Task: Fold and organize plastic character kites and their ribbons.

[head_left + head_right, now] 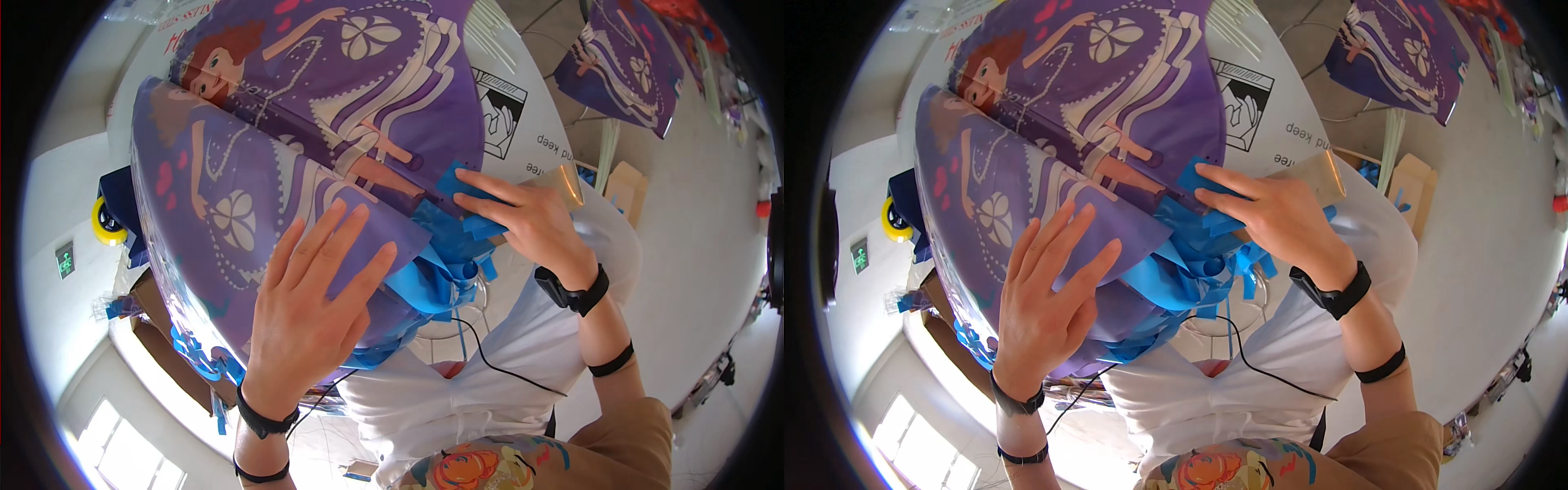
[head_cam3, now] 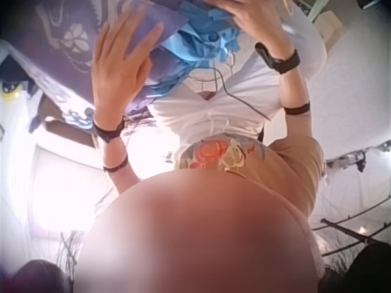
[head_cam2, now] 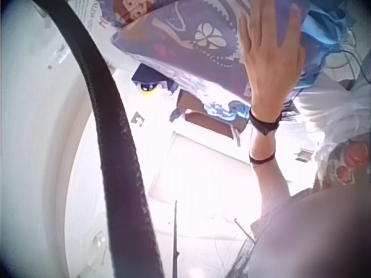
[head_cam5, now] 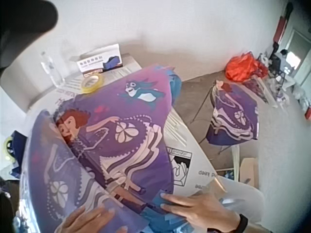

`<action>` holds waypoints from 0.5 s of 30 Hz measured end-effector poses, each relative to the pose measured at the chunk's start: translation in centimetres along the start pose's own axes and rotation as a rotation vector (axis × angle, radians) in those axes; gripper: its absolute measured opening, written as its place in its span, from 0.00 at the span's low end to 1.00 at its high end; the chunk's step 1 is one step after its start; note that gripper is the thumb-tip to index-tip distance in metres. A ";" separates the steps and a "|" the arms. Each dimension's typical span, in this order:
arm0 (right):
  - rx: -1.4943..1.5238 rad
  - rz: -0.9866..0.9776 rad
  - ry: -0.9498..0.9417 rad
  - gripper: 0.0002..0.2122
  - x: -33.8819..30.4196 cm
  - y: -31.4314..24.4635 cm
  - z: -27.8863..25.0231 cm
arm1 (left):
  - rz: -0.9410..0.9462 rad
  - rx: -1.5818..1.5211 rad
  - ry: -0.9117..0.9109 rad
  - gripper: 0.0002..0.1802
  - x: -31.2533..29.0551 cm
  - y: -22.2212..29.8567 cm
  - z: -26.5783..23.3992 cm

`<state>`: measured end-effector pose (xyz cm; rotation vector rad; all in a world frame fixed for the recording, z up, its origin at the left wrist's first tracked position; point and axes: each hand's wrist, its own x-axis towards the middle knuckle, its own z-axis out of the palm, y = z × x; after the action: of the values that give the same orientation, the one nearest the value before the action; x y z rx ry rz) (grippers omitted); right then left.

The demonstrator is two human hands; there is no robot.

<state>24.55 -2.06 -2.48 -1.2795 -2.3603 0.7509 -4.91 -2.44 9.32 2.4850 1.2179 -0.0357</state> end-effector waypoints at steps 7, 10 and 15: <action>0.012 0.013 0.002 0.25 0.1 -0.3 -0.2 | -0.044 -0.038 -0.026 0.30 0.0 0.4 -0.8; -0.022 -0.017 0.019 0.24 -0.1 0.2 -0.1 | -0.032 0.016 0.012 0.30 -0.2 -0.2 -2.3; 0.035 -0.020 0.019 0.24 0.6 -0.7 0.0 | -0.520 -0.082 0.345 0.20 -4.7 -5.3 -7.6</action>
<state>23.77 -1.84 -2.07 -1.2413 -2.3320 0.7670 -13.01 -0.47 15.61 2.0935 1.9375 0.3112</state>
